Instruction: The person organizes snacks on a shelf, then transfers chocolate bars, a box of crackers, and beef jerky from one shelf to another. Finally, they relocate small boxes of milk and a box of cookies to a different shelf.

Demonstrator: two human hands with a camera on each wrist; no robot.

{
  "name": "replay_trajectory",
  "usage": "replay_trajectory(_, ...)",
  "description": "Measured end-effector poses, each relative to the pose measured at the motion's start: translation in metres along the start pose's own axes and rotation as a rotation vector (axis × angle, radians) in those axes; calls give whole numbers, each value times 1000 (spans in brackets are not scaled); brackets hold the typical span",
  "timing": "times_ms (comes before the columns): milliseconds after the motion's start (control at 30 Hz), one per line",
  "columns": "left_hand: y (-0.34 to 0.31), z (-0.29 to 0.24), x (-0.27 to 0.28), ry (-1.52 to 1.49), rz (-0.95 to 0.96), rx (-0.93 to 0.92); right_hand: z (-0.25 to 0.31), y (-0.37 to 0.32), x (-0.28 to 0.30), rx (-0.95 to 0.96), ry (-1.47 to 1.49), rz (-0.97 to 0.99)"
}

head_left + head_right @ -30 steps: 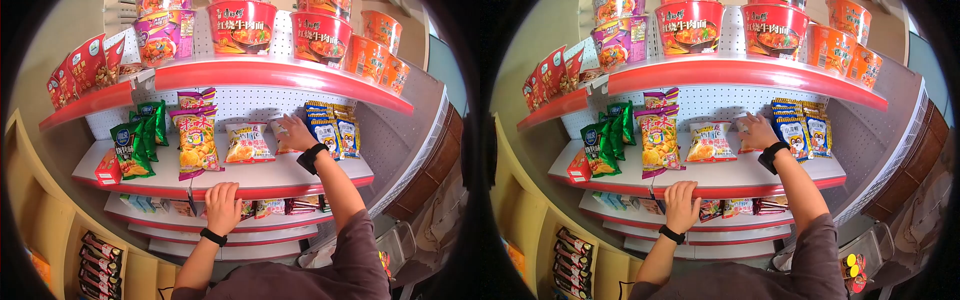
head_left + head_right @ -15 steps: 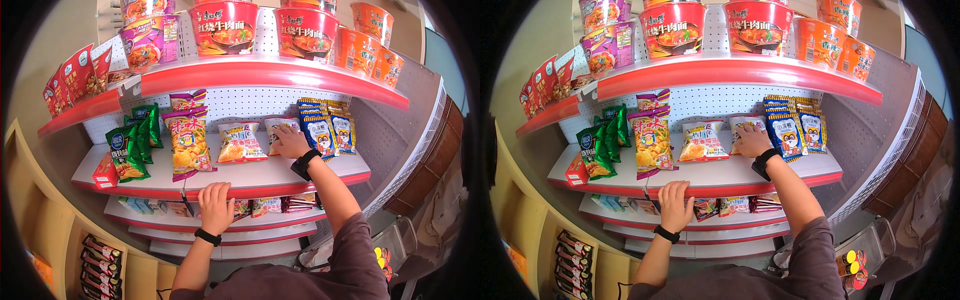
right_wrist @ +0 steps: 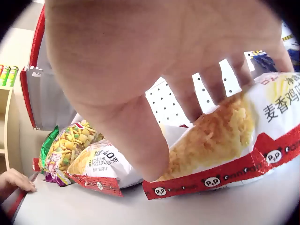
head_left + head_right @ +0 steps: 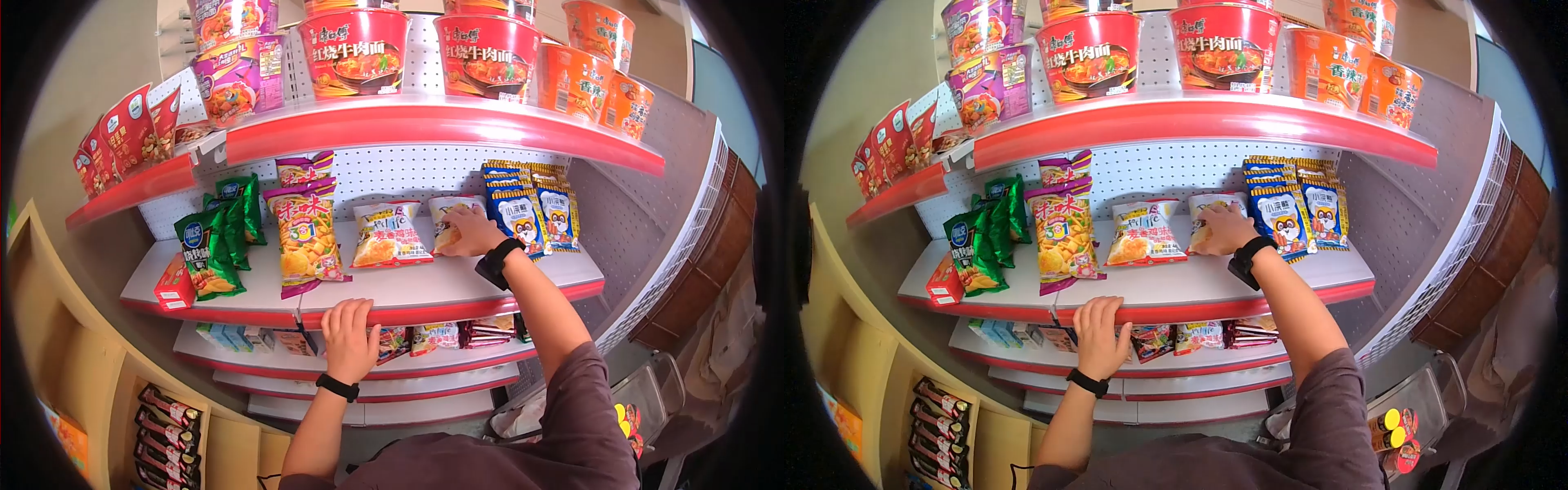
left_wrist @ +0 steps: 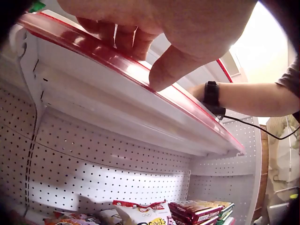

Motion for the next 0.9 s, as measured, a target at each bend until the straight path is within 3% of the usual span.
replay_trajectory(367, 1, -1, -2, 35, -4, -10, -8, -7, -14, 72, -101, -137)
replay_trajectory(900, 0, -2, -4, 67, -2, -11, -5, -9, -22, 98, -94, -151)
Point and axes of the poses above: each hand's wrist, its own y-axis towards the middle knuckle, its own x-axis out of the back of the hand, z = x × y, the point moved 1 cm from there along y, towards the middle knuckle, and after that the axes turned 1 degree about y, right-handed, at the moved point
